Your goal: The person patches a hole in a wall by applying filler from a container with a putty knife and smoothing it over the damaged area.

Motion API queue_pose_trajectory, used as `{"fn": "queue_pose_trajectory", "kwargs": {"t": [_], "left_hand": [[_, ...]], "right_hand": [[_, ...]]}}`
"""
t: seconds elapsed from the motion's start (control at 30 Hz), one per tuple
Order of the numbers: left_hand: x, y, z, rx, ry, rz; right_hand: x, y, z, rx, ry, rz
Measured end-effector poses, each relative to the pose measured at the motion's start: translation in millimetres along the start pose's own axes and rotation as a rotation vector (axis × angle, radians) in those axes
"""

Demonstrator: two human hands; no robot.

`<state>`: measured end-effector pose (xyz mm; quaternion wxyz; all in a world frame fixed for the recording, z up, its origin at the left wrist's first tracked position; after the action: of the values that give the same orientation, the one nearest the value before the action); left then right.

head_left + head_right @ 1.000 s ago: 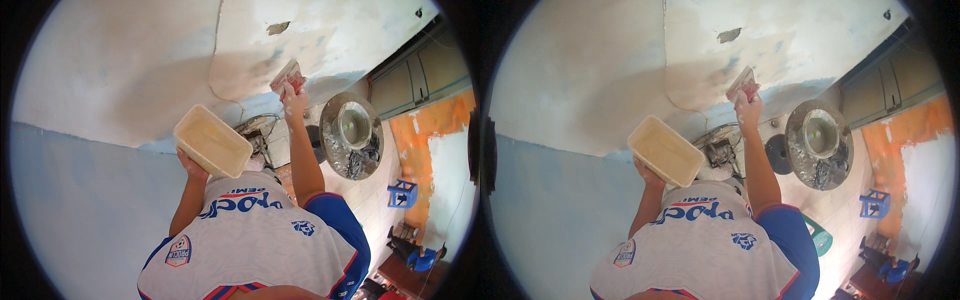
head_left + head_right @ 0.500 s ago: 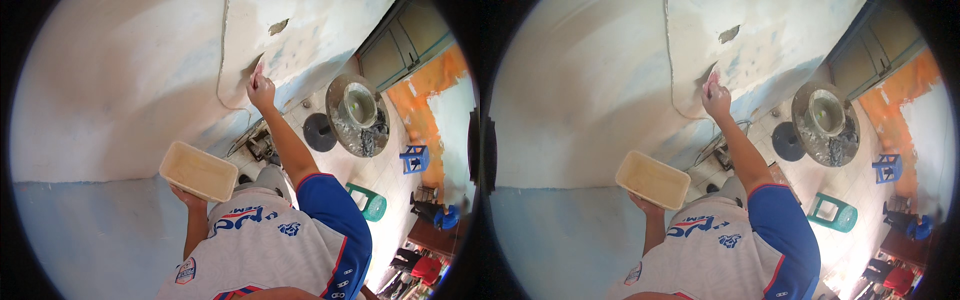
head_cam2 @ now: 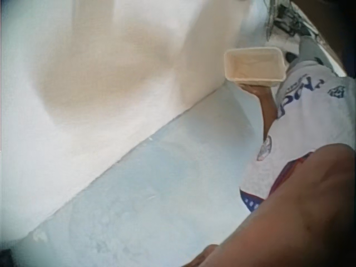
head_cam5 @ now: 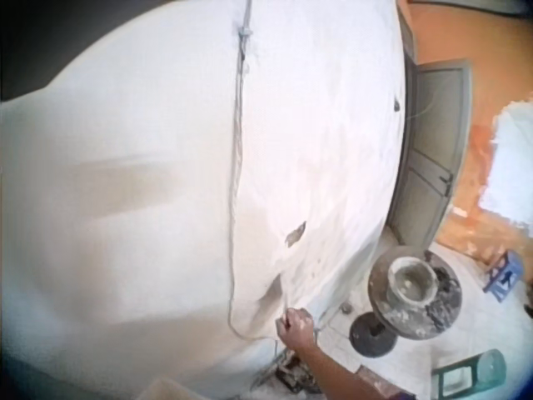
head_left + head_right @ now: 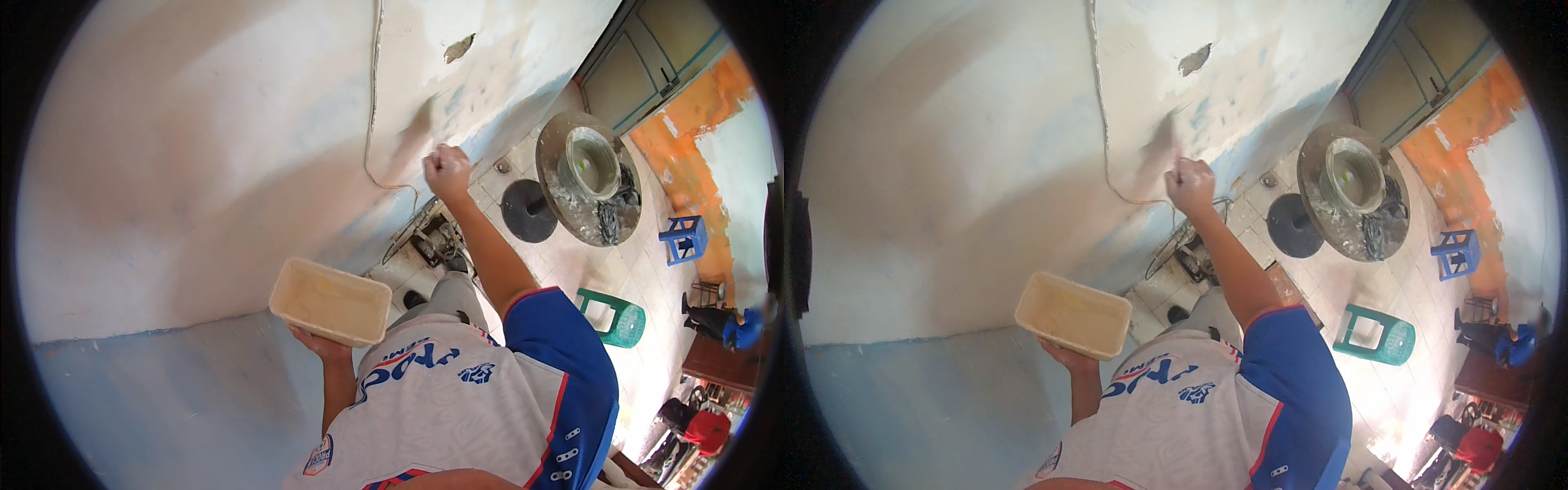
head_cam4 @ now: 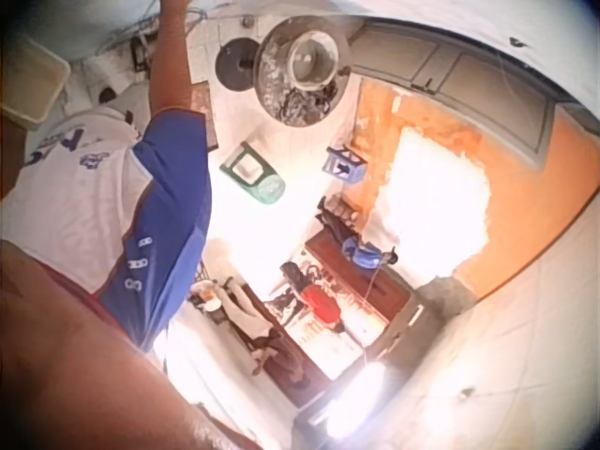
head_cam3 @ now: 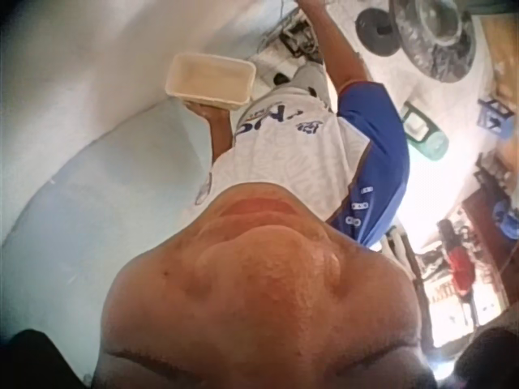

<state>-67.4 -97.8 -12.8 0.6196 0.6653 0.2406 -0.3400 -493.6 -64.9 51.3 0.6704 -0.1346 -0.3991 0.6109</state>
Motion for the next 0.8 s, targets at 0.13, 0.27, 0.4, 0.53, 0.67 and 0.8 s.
{"fn": "queue_pose_trajectory", "kwargs": {"t": [0.13,0.27,0.4,0.53,0.67,0.8], "left_hand": [[1.3,-0.4,6.1,0.046,0.024,-0.043],[-11.1,-8.2,8.2,0.077,-0.021,-0.067],[-6.0,-1.6,5.3,0.044,0.061,-0.044],[-7.1,-4.3,7.5,0.076,0.031,0.003],[-7.2,-8.5,10.5,0.089,0.016,0.018],[-13.0,-0.5,11.5,0.002,-0.04,-0.029]], "right_hand": [[23.5,46.3,53.0,-0.283,0.27,-0.168],[-7.1,29.6,65.9,-0.008,0.013,-0.127],[11.5,-3.3,10.7,0.084,-0.1,0.018],[28.2,58.5,63.5,-0.414,0.177,-0.104],[-12.3,24.6,62.4,-0.025,-0.007,-0.105],[12.2,-8.3,6.4,0.0,-0.098,0.068]]}}
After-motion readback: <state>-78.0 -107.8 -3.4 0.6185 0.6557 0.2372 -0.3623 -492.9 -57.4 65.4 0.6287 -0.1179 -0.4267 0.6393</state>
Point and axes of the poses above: each hand's wrist, its own z-axis towards the middle knuckle, its own x-axis out of the back of the hand, y = z × x, the point moved 7 cm from there along z, towards the middle knuckle, and after that the axes turned 15 degrees about -x, right-handed, at the moved point
